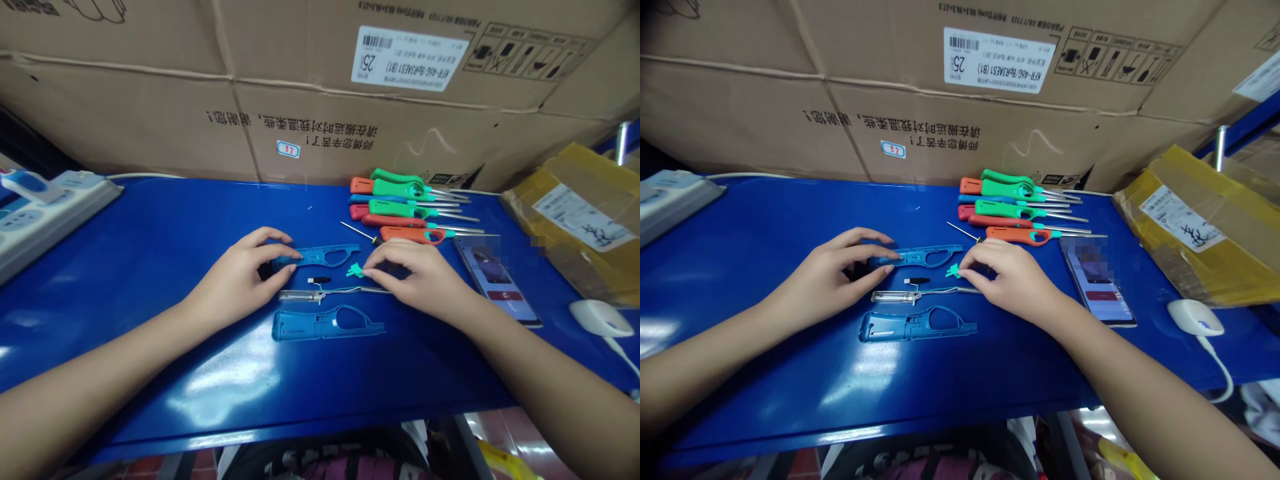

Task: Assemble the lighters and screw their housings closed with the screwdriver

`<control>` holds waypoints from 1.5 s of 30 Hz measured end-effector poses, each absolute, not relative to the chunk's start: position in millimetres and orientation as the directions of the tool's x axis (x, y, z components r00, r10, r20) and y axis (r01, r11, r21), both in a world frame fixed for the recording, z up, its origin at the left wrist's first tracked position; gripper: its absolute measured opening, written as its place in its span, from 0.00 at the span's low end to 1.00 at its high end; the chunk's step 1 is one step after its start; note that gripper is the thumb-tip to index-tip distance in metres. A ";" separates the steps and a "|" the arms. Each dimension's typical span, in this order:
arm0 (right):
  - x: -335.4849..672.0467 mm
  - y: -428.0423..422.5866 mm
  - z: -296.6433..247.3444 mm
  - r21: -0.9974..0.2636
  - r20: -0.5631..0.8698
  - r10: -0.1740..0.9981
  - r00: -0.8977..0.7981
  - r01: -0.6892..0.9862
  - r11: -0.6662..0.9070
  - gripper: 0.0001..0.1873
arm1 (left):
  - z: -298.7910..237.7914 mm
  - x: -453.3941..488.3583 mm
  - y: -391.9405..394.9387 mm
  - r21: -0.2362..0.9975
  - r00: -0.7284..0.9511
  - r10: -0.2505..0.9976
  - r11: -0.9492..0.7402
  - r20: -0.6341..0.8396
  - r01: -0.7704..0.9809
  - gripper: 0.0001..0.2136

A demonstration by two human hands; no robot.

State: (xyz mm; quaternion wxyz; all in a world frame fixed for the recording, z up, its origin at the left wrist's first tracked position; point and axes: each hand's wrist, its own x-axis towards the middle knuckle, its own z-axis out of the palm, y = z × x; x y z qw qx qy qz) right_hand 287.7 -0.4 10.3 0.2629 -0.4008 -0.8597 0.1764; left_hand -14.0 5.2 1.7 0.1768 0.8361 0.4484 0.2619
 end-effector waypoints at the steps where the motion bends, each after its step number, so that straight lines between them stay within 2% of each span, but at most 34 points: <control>1: 288.3 0.4 10.8 -0.464 0.312 0.752 -0.580 0.598 0.654 0.05 | 2.4 -13.4 3.9 0.532 0.461 0.840 -0.539 0.285 0.653 0.12; 3: 290.3 1.2 13.8 -0.408 0.318 0.710 -0.629 0.585 0.701 0.06 | 4.4 -11.5 0.4 0.530 0.474 0.830 -0.554 0.295 0.642 0.12; 7: 296.3 -2.7 25.8 -0.375 0.289 0.725 -0.625 0.623 0.686 0.05 | 9.7 -6.8 -7.3 0.485 0.573 0.770 -0.629 0.280 0.608 0.09; 11: 298.5 -10.1 30.6 -0.261 0.099 0.683 -0.724 0.643 0.720 0.08 | 12.0 -5.3 -9.4 0.441 0.659 0.719 -0.676 0.221 0.590 0.08; 15: 296.5 -13.4 27.1 -0.190 -0.045 0.696 -0.717 0.690 0.699 0.11 | 11.5 -7.5 -5.6 0.442 0.664 0.721 -0.671 0.199 0.596 0.09; 19: 297.5 -13.0 27.5 -0.199 0.005 0.751 -0.660 0.735 0.648 0.11 | 11.7 -10.9 -0.6 0.392 0.652 0.729 -0.672 0.208 0.628 0.10; 23: 299.3 -13.4 31.0 -0.251 0.023 0.786 -0.618 0.757 0.603 0.11 | 13.5 -12.4 1.3 0.366 0.628 0.703 -0.711 0.335 0.601 0.06; 26: 299.4 -14.2 32.0 -0.282 0.076 0.778 -0.624 0.735 0.617 0.11 | 17.1 -12.1 -1.3 0.340 0.684 0.611 -0.791 0.400 0.508 0.06; 30: 299.6 -14.6 31.3 -0.293 0.141 0.743 -0.654 0.690 0.662 0.12 | 21.4 -11.7 -6.6 0.257 0.802 0.486 -0.872 0.346 0.417 0.14; 34: 299.9 -15.1 32.3 -0.297 0.161 0.722 -0.673 0.664 0.686 0.11 | 20.3 -11.3 -7.9 0.180 0.875 0.383 -0.922 0.298 0.342 0.13; 38: 301.1 -17.2 35.5 -0.303 0.124 0.698 -0.705 0.643 0.704 0.08 | 18.2 -12.2 -4.9 0.172 0.878 0.380 -0.924 0.292 0.343 0.10; 45: 304.6 -18.4 35.6 -0.338 -0.046 0.661 -0.749 0.634 0.695 0.05 | 21.0 -20.7 2.5 0.145 0.868 0.406 -0.914 0.286 0.380 0.11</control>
